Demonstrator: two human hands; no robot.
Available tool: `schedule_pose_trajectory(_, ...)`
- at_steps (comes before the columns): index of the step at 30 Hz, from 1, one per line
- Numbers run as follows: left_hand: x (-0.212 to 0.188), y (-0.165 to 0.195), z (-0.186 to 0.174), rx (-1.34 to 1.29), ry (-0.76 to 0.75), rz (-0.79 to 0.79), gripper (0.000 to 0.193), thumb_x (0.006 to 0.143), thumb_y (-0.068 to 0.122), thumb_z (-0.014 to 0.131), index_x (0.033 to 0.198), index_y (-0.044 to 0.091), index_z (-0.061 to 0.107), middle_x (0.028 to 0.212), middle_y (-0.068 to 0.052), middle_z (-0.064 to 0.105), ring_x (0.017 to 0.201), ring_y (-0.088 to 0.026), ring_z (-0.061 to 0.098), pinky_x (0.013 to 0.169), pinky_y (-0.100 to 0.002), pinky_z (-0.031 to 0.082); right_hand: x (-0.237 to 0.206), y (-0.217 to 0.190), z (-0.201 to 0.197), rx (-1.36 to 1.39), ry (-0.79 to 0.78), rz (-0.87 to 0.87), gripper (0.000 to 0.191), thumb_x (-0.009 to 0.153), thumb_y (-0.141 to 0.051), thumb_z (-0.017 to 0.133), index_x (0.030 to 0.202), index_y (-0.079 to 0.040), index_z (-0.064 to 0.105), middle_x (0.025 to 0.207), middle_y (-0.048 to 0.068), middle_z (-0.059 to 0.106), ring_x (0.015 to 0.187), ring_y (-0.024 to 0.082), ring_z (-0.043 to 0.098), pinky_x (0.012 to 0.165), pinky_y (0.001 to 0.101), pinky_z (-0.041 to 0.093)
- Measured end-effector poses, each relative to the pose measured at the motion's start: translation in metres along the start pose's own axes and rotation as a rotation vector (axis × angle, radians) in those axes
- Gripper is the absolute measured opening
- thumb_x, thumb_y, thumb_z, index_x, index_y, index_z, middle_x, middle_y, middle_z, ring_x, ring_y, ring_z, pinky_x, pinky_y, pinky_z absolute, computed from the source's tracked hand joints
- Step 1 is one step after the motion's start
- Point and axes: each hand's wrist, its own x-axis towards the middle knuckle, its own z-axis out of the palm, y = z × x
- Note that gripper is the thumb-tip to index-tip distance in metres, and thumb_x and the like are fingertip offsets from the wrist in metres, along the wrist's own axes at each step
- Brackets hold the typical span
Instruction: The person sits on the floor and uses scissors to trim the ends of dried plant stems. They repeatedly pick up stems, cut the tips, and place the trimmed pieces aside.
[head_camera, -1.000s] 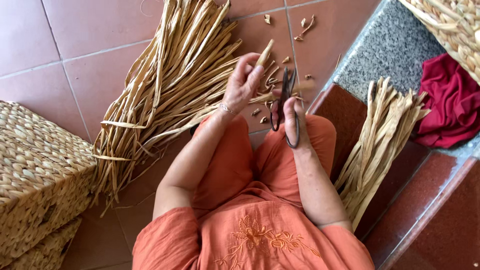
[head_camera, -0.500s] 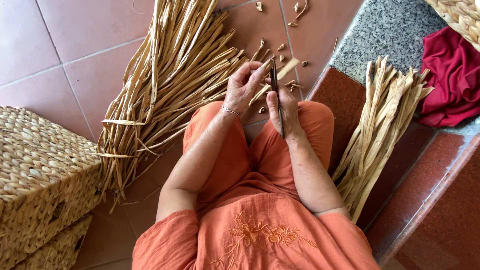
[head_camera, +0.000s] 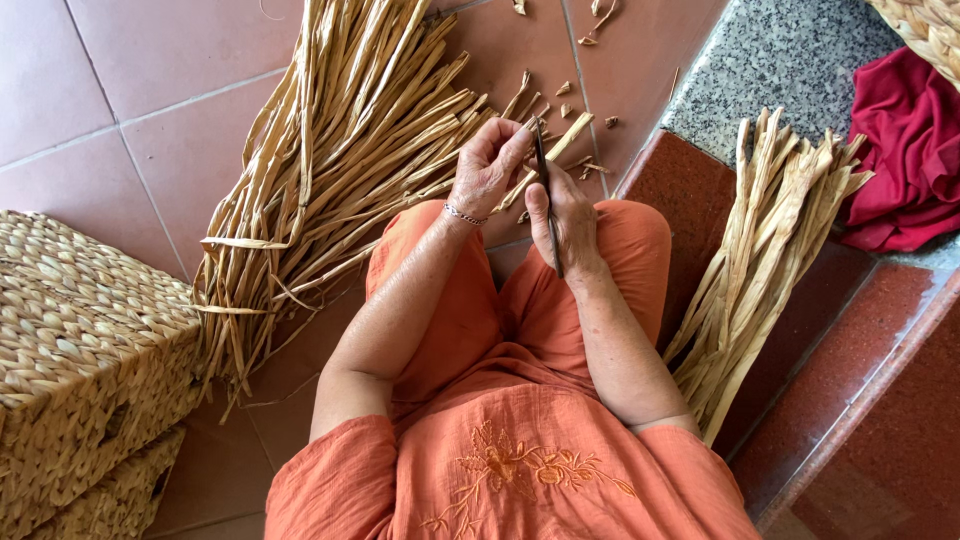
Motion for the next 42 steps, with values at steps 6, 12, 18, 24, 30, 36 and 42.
schedule_pose_trajectory(6, 0.002, -0.001, 0.0, 0.006, -0.02, -0.028, 0.02, 0.106, 0.024, 0.066, 0.105, 0.004, 0.066, 0.077, 0.004, 0.06, 0.061, -0.002, 0.05, 0.052, -0.018, 0.041, -0.004, 0.005, 0.003, 0.01, -0.04, 0.095, 0.071, 0.112, -0.059, 0.026, 0.131, 0.001, 0.059, 0.096, 0.017, 0.073, 0.089, 0.032, 0.074, 0.08, 0.0431, 0.059)
schedule_pose_trajectory(12, 0.003, -0.003, 0.0, -0.007, -0.049, -0.048, 0.019, 0.106, 0.024, 0.064, 0.102, 0.006, 0.065, 0.074, 0.004, 0.058, 0.058, -0.003, 0.049, 0.05, -0.019, 0.04, -0.005, 0.003, 0.009, -0.076, -0.044, 0.22, 0.068, 0.109, -0.059, 0.025, 0.123, -0.005, 0.064, 0.078, 0.016, 0.071, 0.079, 0.035, 0.073, 0.074, 0.0476, 0.056)
schedule_pose_trajectory(18, 0.004, -0.001, -0.002, -0.02, -0.08, -0.094, 0.019, 0.106, 0.022, 0.065, 0.098, 0.005, 0.065, 0.073, 0.004, 0.059, 0.058, -0.002, 0.048, 0.049, -0.019, 0.039, -0.004, 0.007, 0.007, -0.055, 0.006, 0.099, 0.072, 0.111, -0.059, 0.021, 0.13, -0.001, 0.06, 0.085, 0.017, 0.071, 0.08, 0.036, 0.072, 0.074, 0.0481, 0.056)
schedule_pose_trajectory(24, 0.006, -0.006, 0.001, 0.11, -0.119, -0.142, 0.021, 0.103, 0.023, 0.067, 0.093, 0.005, 0.066, 0.069, 0.004, 0.056, 0.055, -0.004, 0.047, 0.047, -0.021, 0.038, -0.006, 0.034, 0.012, -0.024, -0.002, 0.261, 0.078, 0.109, -0.066, 0.018, 0.112, -0.002, 0.063, 0.071, 0.005, 0.06, 0.064, 0.021, 0.063, 0.058, 0.0362, 0.052)
schedule_pose_trajectory(30, 0.025, -0.02, 0.01, 0.514, -0.023, 0.048, 0.022, 0.107, 0.025, 0.062, 0.098, 0.006, 0.064, 0.073, -0.004, 0.06, 0.063, -0.012, 0.058, 0.055, -0.03, 0.047, 0.003, 0.053, -0.015, 0.838, 0.243, 0.417, 0.097, 0.099, -0.081, 0.027, 0.129, 0.004, 0.062, 0.067, -0.005, 0.042, 0.052, 0.006, 0.037, 0.045, 0.024, 0.03)
schedule_pose_trajectory(36, 0.1, -0.071, 0.018, 1.251, -0.004, 0.021, 0.033, 0.084, 0.03, 0.079, 0.098, 0.004, 0.065, 0.088, -0.02, 0.072, 0.084, -0.037, 0.069, 0.073, -0.048, 0.055, 0.005, 0.061, -0.056, 1.174, 0.382, 0.452, 0.1, 0.089, -0.085, 0.041, 0.141, -0.001, 0.052, 0.081, 0.002, 0.048, 0.062, 0.013, 0.042, 0.056, 0.026, 0.035)
schedule_pose_trajectory(42, 0.098, -0.12, 0.039, 1.554, -0.297, -0.264, 0.026, 0.09, 0.026, 0.071, 0.114, 0.017, 0.073, 0.131, -0.019, 0.059, 0.118, -0.035, 0.059, 0.096, -0.048, 0.052, 0.004, 0.074, -0.055, 1.316, 0.362, 0.411, 0.093, 0.093, -0.083, 0.043, 0.143, -0.005, 0.055, 0.09, 0.007, 0.05, 0.071, 0.017, 0.046, 0.068, 0.0306, 0.04)
